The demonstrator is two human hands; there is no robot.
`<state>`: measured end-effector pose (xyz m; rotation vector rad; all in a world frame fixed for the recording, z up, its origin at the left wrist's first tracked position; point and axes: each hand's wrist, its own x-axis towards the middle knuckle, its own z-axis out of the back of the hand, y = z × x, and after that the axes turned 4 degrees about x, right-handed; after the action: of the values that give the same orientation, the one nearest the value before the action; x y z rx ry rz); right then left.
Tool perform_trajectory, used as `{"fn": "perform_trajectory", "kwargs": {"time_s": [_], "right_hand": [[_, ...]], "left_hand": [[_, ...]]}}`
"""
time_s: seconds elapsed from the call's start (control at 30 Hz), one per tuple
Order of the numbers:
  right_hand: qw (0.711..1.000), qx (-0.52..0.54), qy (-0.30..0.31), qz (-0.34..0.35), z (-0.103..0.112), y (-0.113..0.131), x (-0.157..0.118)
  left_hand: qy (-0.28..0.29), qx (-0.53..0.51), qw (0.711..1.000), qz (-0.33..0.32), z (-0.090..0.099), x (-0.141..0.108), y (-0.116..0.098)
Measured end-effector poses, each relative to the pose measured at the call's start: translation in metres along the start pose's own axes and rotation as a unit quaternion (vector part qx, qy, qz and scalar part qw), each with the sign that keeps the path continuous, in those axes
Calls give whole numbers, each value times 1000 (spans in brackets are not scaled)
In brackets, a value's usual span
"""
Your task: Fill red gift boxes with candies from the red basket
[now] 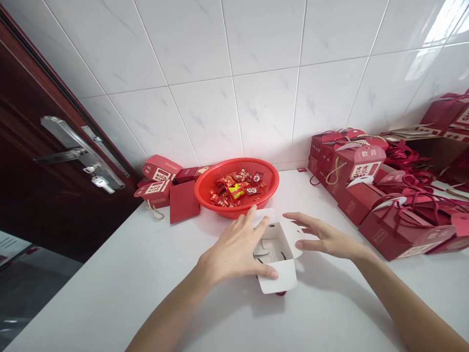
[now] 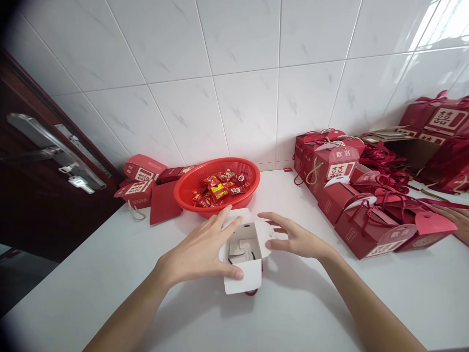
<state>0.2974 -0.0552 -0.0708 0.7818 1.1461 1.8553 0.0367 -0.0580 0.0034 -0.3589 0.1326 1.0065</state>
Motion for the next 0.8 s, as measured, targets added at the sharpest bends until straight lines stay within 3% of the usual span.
{"fn": "perform_trajectory", "kwargs": {"time_s": [0.1,0.23,0.47,0.63,0.8], "right_hand": [[999,29,23,-14,-8,-5,4],[997,67,-2,-37,-25,-13,13],[994,18,-99,-39,-45,-22,45],[992,-53,-114,4,-37,-9,67],[975,-69,-191,90,-15,9,87]], "left_hand": [[31,13,999,42,4,-5,0],[55,22,993,102,8,-9,3],[5,15,989,150,13,-3,14],[-17,-11,986,165,13,-2,19],[-113,-64,982,135,19,-14,29]]}}
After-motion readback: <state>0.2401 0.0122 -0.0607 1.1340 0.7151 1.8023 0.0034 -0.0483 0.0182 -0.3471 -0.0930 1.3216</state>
